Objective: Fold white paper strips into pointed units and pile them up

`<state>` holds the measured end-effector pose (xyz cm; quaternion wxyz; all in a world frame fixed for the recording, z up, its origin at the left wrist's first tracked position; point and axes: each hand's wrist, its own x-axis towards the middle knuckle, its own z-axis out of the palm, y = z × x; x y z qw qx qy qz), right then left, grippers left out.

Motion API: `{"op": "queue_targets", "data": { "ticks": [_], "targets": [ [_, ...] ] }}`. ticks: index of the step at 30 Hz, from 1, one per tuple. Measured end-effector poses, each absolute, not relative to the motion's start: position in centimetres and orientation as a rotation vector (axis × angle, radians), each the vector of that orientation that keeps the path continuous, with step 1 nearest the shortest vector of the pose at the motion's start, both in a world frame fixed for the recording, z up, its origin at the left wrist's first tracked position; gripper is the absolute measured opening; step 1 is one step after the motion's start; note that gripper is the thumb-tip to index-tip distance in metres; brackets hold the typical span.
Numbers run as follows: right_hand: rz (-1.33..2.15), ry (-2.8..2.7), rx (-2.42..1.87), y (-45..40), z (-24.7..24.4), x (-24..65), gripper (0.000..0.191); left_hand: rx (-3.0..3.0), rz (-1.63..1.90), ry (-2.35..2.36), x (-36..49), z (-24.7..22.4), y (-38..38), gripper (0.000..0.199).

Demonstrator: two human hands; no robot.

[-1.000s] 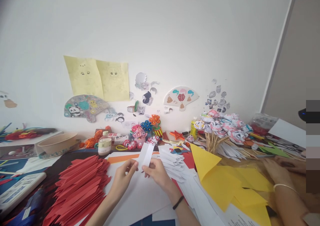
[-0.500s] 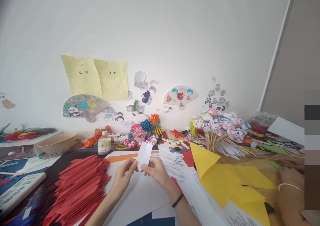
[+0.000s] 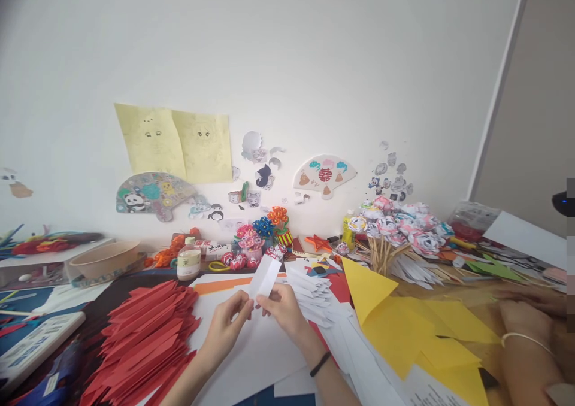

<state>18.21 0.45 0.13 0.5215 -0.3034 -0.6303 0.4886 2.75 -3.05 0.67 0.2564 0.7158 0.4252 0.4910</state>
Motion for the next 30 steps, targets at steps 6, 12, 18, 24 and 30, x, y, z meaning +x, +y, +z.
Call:
{"op": "queue_targets", "data": {
  "ticks": [6, 12, 18, 24, 30],
  "targets": [
    [1.216, -1.519, -0.716, 0.5, 0.0, 18.3, 0.029, 1.929, 1.278, 1.219, 2.5, 0.6, -2.8, 0.036],
    [1.301, -1.599, -0.732, 0.5, 0.0, 18.0, 0.033, 1.922, 1.358, 1.162, 2.0, 1.0, -2.7, 0.031],
    [1.294, -1.632, -0.712, 0.6, -0.2, 18.2, 0.036, 1.882, 1.315, 1.27, 1.7, 0.5, -2.3, 0.036],
    [1.35, -1.735, -0.749, 0.4, -0.2, 18.3, 0.037, 1.905, 1.352, 1.261, 1.2, 0.8, -2.1, 0.034],
    [1.126, -1.642, -0.828, 1.1, -0.3, 18.6, 0.048, 1.888, 1.351, 1.267, 1.4, 0.6, -2.2, 0.032]
  ]
}}
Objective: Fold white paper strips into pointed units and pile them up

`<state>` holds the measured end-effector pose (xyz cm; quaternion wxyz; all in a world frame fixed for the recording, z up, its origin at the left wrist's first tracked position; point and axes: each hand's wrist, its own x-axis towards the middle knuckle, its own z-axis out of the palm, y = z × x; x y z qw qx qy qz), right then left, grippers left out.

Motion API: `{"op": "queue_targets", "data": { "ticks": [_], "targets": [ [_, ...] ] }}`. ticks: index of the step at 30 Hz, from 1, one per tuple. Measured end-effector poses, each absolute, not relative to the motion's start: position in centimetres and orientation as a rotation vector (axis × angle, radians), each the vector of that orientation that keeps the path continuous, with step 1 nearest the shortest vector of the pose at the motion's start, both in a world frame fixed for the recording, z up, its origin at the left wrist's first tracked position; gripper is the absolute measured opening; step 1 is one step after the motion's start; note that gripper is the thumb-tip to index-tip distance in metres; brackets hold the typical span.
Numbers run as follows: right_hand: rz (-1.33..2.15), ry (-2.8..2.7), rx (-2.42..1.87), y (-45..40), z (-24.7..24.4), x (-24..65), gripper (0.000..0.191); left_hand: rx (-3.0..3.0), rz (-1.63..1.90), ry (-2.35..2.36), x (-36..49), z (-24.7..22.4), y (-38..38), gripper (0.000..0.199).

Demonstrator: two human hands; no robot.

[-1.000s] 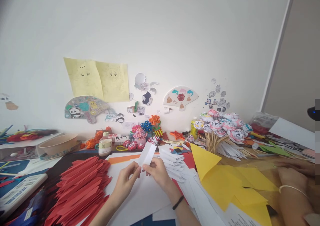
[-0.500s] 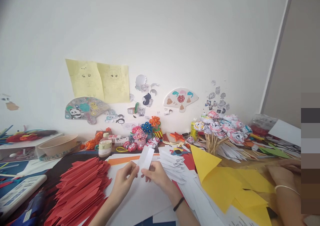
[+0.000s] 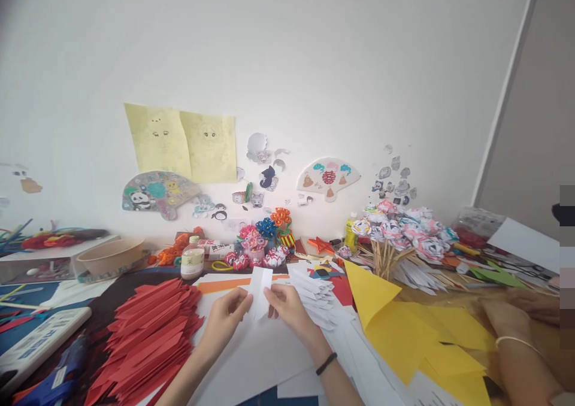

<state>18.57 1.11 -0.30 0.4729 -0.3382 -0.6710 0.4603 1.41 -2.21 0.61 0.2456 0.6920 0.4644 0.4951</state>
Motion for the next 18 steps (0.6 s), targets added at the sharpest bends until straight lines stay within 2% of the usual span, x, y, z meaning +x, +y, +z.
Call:
{"op": "queue_targets", "data": {
  "ticks": [5, 9, 18],
  "targets": [
    [1.097, -1.515, -0.843, 1.1, -0.2, 18.6, 0.039, 2.001, 1.211, 1.317, 1.7, 0.5, -2.4, 0.034],
    [1.08, -1.64, -0.864, 1.2, -0.9, 18.2, 0.042, 2.03, 1.382, 1.4, 1.7, 0.8, -2.5, 0.02],
    [1.098, -1.738, -0.876, 0.7, -0.8, 17.6, 0.049, 2.347, 1.526, 1.58, 1.3, 0.5, -3.0, 0.015]
  ]
}}
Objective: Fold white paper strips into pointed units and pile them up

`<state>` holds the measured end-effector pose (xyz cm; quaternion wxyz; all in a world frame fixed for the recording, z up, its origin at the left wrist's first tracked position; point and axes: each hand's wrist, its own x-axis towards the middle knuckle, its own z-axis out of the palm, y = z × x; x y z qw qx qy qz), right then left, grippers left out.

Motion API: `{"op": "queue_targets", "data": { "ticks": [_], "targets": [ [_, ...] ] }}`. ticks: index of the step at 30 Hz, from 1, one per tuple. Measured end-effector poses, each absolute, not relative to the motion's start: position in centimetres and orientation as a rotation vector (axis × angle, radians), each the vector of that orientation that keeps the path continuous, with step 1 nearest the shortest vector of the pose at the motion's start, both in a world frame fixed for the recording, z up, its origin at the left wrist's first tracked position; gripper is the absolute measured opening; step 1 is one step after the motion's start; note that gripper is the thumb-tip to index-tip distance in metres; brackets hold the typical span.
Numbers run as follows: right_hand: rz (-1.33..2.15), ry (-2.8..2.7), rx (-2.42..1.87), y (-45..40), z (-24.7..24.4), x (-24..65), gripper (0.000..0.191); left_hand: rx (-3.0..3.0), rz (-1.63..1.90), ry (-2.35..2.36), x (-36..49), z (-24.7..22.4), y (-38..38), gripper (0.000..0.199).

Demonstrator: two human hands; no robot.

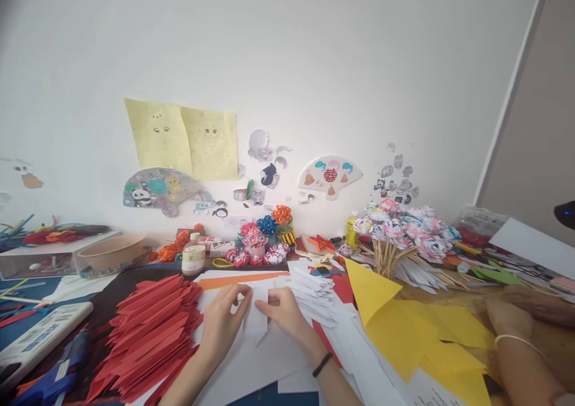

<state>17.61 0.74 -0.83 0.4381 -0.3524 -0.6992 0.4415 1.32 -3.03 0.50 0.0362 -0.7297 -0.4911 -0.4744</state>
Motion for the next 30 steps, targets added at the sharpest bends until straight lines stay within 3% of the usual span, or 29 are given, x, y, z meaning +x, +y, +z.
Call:
{"op": "queue_targets", "data": {
  "ticks": [4, 12, 17, 30],
  "targets": [
    [1.048, -1.717, -0.906, 0.8, -0.8, 17.6, 0.049, -2.274, -1.288, -1.299, 1.1, 0.7, -3.1, 0.021],
    [0.822, -1.829, -0.907, 1.3, -1.4, 18.1, 0.048, -2.403, -1.854, -1.688, 1.2, 1.2, -2.2, 0.023],
    [0.745, -1.862, -0.919, 1.3, -1.3, 18.1, 0.048, -2.515, -1.979, -1.929, 0.8, 0.7, -1.4, 0.029],
    [0.904, -1.829, -0.86, 1.0, -0.7, 18.3, 0.049, -2.516, -2.157, -2.01, 0.5, 0.8, -1.4, 0.033]
  ]
}}
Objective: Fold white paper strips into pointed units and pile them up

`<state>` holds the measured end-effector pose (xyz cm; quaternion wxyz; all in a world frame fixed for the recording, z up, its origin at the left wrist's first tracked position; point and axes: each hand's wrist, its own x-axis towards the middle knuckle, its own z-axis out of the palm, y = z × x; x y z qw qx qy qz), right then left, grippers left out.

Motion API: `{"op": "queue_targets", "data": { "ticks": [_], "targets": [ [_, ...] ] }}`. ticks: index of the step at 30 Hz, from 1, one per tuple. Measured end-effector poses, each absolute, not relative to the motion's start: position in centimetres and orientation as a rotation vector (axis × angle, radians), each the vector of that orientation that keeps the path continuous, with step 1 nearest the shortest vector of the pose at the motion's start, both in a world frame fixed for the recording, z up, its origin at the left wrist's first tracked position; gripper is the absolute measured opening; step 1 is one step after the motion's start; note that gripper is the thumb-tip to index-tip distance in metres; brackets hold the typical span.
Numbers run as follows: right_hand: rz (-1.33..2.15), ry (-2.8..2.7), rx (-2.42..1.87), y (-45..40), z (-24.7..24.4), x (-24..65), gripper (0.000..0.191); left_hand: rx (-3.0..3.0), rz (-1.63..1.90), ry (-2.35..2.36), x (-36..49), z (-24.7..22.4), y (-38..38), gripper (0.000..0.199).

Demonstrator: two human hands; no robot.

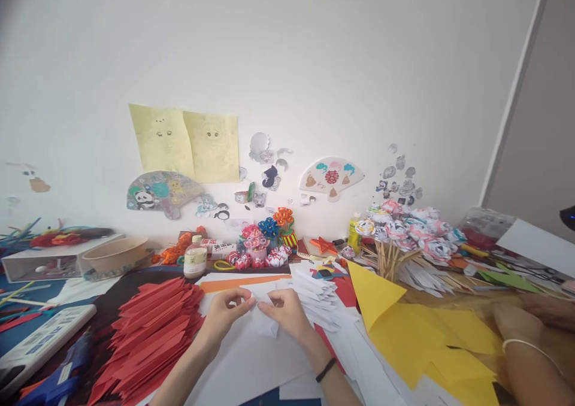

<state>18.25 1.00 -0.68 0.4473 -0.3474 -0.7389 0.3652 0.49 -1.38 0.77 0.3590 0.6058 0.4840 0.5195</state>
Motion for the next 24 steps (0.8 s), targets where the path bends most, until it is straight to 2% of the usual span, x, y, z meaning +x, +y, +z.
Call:
{"op": "queue_targets", "data": {
  "ticks": [6, 24],
  "targets": [
    [0.883, -1.836, -0.889, 0.92, -0.73, 18.21, 0.053, 1.568, 1.346, 1.253, 0.74, 0.89, -1.69, 0.033],
    [0.805, -1.824, -0.878, 1.0, -0.83, 17.98, 0.051, 1.648, 1.324, 1.247, 0.45, 1.13, -1.45, 0.033]
  ]
}}
